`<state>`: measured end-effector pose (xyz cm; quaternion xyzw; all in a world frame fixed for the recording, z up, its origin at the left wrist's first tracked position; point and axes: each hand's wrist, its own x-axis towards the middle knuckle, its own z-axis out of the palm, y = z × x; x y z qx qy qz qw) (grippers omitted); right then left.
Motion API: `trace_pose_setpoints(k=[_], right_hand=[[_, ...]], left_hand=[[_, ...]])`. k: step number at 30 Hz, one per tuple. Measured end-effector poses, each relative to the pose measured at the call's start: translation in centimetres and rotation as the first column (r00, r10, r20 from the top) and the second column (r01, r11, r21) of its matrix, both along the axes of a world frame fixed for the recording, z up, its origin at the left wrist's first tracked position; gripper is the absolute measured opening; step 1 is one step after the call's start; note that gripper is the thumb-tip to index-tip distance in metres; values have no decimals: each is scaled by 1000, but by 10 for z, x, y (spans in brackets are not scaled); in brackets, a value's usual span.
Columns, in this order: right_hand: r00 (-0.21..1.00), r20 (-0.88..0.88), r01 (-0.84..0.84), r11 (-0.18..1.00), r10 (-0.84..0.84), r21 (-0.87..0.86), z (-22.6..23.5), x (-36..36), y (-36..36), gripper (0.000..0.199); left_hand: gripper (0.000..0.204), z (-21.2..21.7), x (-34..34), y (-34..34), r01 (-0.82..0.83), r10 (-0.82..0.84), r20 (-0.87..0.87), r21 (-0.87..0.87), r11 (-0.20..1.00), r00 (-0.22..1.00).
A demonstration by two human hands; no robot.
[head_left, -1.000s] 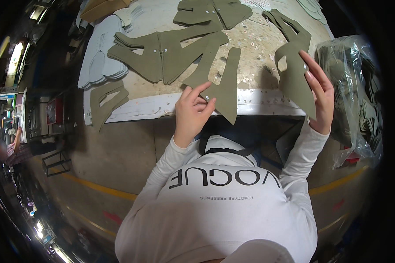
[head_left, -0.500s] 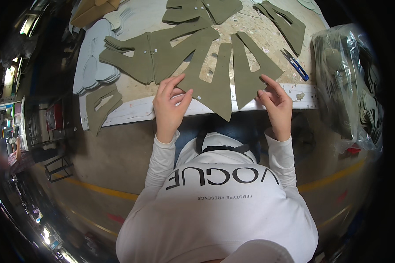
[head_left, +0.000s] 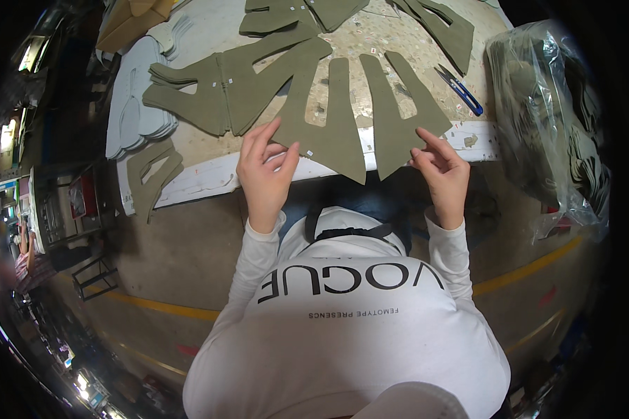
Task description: The person sorts and stacks olive-green fabric pieces on a worktable, aligning edges and organizing them into neat piles. The person repeatedly picks up pieces, checks alignment, and places them into stacks.
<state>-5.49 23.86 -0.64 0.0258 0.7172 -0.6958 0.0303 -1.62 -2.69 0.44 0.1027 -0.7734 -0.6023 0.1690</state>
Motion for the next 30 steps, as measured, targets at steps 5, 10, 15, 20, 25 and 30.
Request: trace_pose_setpoints(k=[5,10,15,20,25,30], right_hand=[[1000,-22,17,999,-16,43,6,8,-9,33],[975,-206,49,835,78,548,21,6,-9,29],[901,-368,86,734,232,673,33,-15,-11,24],[850,-320,-8,617,419,787,31,-40,-14,33],[871,-274,-66,650,408,757,24,-50,-9,28],[900,-360,60,750,245,659,44,-79,29,26]], left_hand=[[45,2,-2,3,14,-14,6,-19,1000,1000],[45,0,0,2,22,-22,21,8,1000,1000],[45,1,-3,3,27,-27,9,-6,1000,1000],[45,4,-5,3,50,-50,27,-7,999,998],[43,3,-6,1,87,-85,27,-95,992,996],[33,23,-13,-27,-86,56,-106,-298,951,993]])
